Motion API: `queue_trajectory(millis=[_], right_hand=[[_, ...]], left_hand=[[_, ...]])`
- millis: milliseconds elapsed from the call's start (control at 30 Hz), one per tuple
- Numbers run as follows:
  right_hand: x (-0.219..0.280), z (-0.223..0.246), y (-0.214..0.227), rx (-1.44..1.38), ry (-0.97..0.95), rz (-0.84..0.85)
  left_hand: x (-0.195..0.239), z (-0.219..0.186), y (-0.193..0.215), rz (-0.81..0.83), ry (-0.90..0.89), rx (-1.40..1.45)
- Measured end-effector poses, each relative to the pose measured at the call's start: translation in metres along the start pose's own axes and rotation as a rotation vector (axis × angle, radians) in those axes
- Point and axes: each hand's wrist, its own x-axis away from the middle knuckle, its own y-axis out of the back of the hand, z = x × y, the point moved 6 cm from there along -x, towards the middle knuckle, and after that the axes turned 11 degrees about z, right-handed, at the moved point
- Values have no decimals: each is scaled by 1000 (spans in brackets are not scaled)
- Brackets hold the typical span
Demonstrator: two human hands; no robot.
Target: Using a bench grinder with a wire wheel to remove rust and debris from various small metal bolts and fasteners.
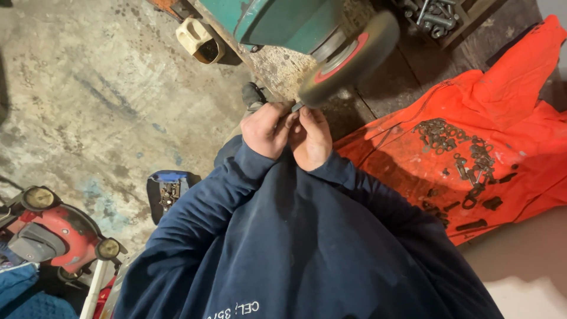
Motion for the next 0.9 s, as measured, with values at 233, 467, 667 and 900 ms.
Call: queue_trajectory(millis=[233, 467, 667, 900], right_hand=[[-1, 7, -4, 88, -18, -129], [1, 9, 0, 121, -34, -170], [10, 16, 10, 184, 14, -184], [24, 82, 33, 969, 195, -159]], left_hand=[[10, 13, -13, -27, 125, 148], [13, 22, -21, -54, 207, 203], [16, 21, -11, 73, 83, 156], [12, 4, -36, 329, -111, -71]])
